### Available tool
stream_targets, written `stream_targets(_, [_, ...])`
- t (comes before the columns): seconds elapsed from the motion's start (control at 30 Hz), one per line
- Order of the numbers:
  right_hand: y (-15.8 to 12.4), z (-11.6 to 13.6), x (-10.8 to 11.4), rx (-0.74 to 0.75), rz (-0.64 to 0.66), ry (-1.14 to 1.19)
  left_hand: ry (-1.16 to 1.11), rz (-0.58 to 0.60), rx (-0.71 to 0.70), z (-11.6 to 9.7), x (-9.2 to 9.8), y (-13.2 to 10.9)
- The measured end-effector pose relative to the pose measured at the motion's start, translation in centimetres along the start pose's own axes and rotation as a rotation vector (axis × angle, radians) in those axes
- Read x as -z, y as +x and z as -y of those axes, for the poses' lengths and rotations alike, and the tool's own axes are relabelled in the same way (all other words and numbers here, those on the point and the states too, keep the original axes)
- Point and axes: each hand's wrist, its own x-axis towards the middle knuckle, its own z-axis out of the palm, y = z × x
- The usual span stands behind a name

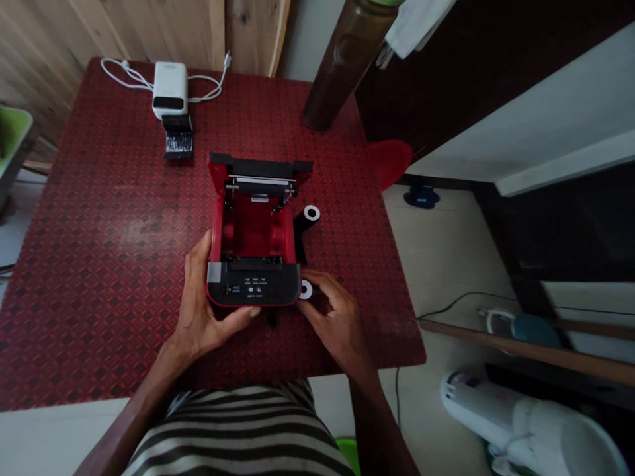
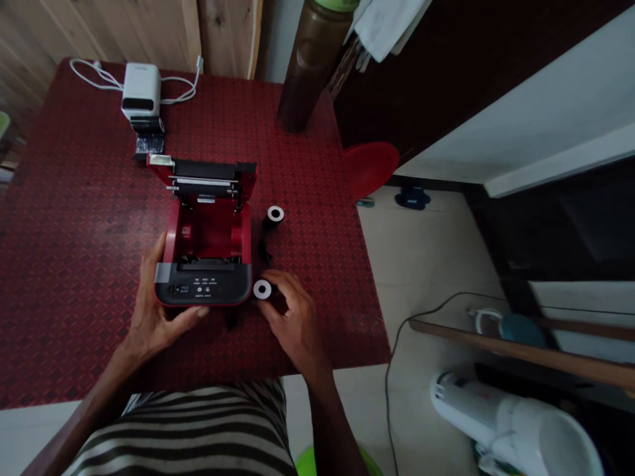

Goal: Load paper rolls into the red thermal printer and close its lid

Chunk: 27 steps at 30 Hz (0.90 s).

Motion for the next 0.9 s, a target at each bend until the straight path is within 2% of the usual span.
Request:
stream_targets(0.07, [-0.1,0.4,0.6,0.008,-0.003,0.003,0.013,0.005,0.001,0.0,0.0,0.1])
stream_targets(0.17, [-0.2,2.8,4.1,0.049,0.069,-0.046,0.005,0.016,-0.003,-0.1,0.0,0.0])
stream_targets(0.23, [0.5,5.4,6.5,0.162,0.111,-0.144,-0.006,0.008,-0.005,-0.1,-0.1,0.0])
stream_targets(0.3, [2.3,8.1,7.5,0.306,0.133,-0.261,-0.014,-0.010,-0.011,-0.1,-0.3,0.0])
stream_targets(0.37, [4.7,10.3,6.6,0.456,0.148,-0.369,-0.019,-0.013,-0.020,-0.1,-0.3,0.0])
stream_targets(0.43, [7.2,11.6,4.4,0.555,0.157,-0.489,-0.031,-0.001,-0.031,-0.2,-0.3,0.0])
stream_targets(0.5, [9.1,12.3,1.7,0.578,0.239,-0.658,-0.046,0.017,-0.030,-0.3,-0.2,0.1])
stream_targets(0.63, [11.2,12.8,-1.7,0.504,0.387,-0.890,-0.079,0.019,-0.018,-0.4,-0.3,0.0])
stream_targets(0.9, [13.8,12.6,-2.9,0.287,0.589,-0.917,-0.115,0.015,-0.006,-0.7,-0.5,0.0])
